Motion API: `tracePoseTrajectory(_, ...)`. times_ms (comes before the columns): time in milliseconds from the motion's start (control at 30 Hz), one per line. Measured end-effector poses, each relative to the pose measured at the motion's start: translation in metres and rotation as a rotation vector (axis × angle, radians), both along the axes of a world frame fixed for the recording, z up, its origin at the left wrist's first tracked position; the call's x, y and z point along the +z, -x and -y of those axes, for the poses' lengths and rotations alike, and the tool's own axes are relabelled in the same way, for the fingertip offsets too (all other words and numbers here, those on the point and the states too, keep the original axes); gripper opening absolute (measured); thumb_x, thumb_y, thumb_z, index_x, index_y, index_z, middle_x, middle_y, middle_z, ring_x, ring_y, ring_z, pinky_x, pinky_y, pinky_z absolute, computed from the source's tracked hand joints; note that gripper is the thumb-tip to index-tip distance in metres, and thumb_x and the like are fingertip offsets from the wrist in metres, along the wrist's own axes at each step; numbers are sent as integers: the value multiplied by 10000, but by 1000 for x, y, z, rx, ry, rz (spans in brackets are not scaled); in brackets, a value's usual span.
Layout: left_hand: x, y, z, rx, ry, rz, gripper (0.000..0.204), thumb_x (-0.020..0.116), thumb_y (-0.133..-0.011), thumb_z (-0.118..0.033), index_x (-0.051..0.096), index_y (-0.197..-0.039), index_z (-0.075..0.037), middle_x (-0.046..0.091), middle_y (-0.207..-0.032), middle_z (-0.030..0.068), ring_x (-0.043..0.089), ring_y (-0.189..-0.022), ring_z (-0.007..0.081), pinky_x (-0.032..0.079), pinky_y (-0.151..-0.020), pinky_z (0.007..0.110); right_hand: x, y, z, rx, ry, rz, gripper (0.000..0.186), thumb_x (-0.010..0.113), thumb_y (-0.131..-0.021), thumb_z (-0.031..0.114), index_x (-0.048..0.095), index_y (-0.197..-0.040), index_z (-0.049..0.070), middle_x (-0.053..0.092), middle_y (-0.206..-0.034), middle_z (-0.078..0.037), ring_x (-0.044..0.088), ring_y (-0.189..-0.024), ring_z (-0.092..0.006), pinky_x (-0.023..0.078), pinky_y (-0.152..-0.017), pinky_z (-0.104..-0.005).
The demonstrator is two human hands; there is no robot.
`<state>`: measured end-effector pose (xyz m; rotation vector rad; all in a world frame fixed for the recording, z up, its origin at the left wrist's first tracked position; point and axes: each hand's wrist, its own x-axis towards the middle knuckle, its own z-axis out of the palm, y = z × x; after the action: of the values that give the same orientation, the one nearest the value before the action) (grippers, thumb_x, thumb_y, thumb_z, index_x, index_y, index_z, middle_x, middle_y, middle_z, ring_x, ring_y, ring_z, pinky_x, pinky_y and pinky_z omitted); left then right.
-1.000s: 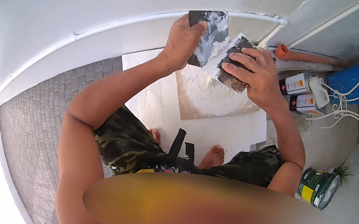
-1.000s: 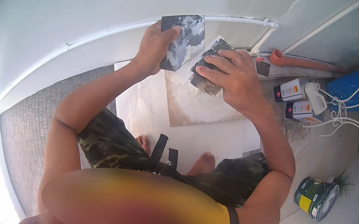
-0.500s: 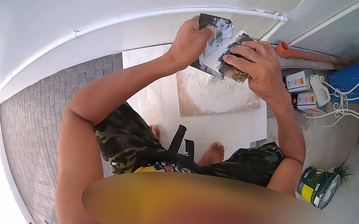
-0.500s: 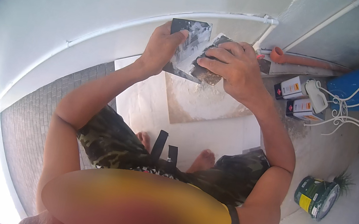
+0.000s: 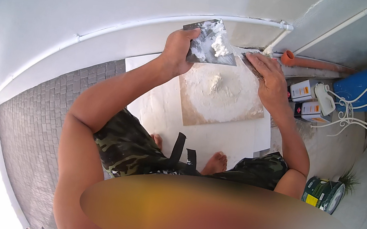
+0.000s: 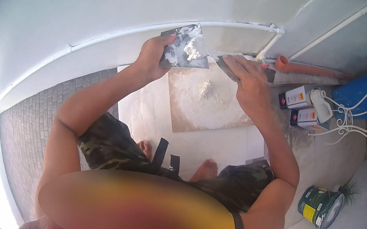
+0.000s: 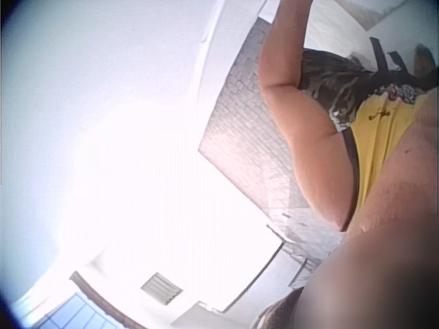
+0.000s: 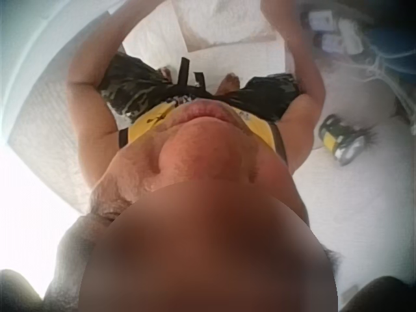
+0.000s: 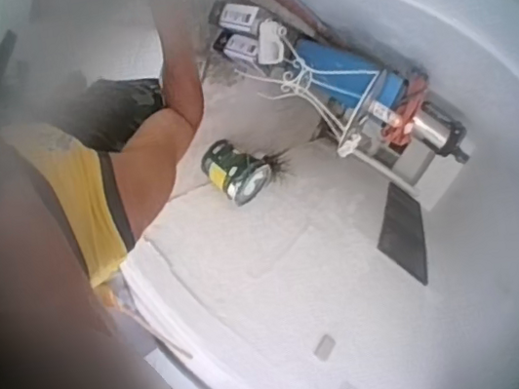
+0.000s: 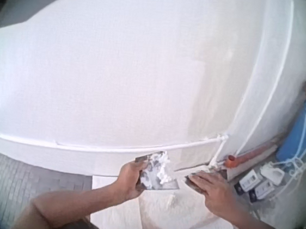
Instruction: The person uses a putty knife to scoop white compound from a tray and applies it to a wall corner and baseboard area. They repeatedly smooth the compound along the wall edge and near the floor, working in small sections.
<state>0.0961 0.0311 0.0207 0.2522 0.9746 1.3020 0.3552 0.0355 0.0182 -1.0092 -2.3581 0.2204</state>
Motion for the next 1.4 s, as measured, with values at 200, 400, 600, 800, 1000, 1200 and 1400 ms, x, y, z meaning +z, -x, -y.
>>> tracePoseTrajectory(200, 6, 10, 3, -88, -81, -175, 234, 515, -1041, -137, 530, -1203, 30, 632, -1147, 140, 676, -1031, 251, 606, -894, 460, 29, -13, 8, 196, -185, 343, 603, 540, -792, -144, 743, -1249, 193, 681, -1296, -23, 572, -1202, -307, 404, -1048, -463)
tracePoseTrajectory(400, 2, 13, 4, -52, -196, -301, 195, 508, -984, -63, 569, -1137, 41, 640, -1048, 118, 665, -909, 224, 605, -802, 422, 41, 8, 11, 166, -147, 59, 546, 571, -773, -124, 761, -1190, 173, 712, -1207, -13, 581, -1174, -287, 420, -1007, -448)
tracePoseTrajectory(600, -2, 20, 3, -45, -195, -323, 211, 519, -985, -71, 566, -1151, 51, 646, -1051, 122, 667, -884, 210, 601, -758, 407, 39, 4, 7, 149, -173, 103, 496, 589, -778, -108, 772, -1146, 168, 718, -1191, 2, 591, -1146, -272, 420, -1000, -444)
tracePoseTrajectory(800, 0, 21, 5, -71, -215, -318, 213, 511, -992, -76, 567, -1153, 52, 653, -1040, 122, 684, -907, 220, 615, -765, 402, 39, 11, 7, 219, -90, 172, 520, 582, -755, -138, 776, -1146, 143, 727, -1180, -14, 601, -1149, -278, 418, -1021, -425)
tracePoseTrajectory(1000, 6, 20, 10, -148, -119, -213, 248, 505, -1007, -78, 550, -1195, 77, 650, -1102, 150, 695, -918, 257, 621, -810, 424, 35, -1, 2, 290, 3, 201, 476, 604, -772, -137, 772, -1153, 92, 731, -1180, -63, 615, -1155, -290, 433, -1052, -428)
tracePoseTrajectory(1200, 4, 15, 9, -88, -63, -132, 276, 469, -1056, -121, 542, -1243, 68, 643, -1159, 153, 680, -1056, 269, 575, -927, 462, 27, 22, 7, 190, -21, -272, 589, 542, -743, -182, 738, -1222, 99, 708, -1236, -106, 637, -1155, -320, 498, -1022, -401)
tracePoseTrajectory(1400, 4, 22, 10, 14, -43, -123, 271, 476, -1062, -137, 540, -1239, 59, 648, -1149, 140, 678, -1036, 244, 567, -934, 436, 21, 13, 9, -121, -143, 208, 551, 569, -806, -123, 731, -1265, 135, 674, -1325, -103, 633, -1168, -336, 476, -1070, -448)
